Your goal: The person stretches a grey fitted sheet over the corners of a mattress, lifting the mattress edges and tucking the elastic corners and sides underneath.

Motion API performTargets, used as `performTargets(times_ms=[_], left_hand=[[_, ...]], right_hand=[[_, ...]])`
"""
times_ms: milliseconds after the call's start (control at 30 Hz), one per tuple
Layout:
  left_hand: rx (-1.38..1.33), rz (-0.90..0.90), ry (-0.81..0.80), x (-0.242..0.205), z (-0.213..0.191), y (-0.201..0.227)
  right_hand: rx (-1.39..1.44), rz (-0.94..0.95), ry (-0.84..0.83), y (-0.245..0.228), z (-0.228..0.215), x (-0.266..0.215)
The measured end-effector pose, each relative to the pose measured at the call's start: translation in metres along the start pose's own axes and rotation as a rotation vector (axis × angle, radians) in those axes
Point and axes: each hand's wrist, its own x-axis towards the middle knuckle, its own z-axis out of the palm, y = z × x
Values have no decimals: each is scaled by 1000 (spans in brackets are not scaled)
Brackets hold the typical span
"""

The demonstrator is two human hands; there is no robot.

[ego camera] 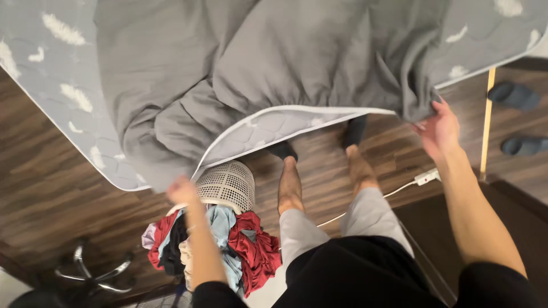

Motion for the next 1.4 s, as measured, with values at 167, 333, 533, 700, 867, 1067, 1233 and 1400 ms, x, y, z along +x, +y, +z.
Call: performTargets(times_ms=[167,333,533,700,867,1067,1233,1400], left_hand=[[318,724,-486,-196,225,56],[465,1188,-651,-352,393,88],[511,802,-551,-427,511,82],[676,871,-665,-452,568,75],[553,603,-616,-457,634,106],[304,631,-634,-461,704,100],[350,627,-741,-463,750,75],[461,503,-790,-455,776,55]], right_hand=[[292,-28,-127,-4,9,7],[319,16,-115,-24,-24,35],[389,33,-188,-92,-66,71],[249,103,-195,-121,-163,131],[-42,-94,318,-50,-295,266],[-62,-49,641,47,-448,361],[412,200,285,54,-461,377],[679,97,132,26,-428,389]])
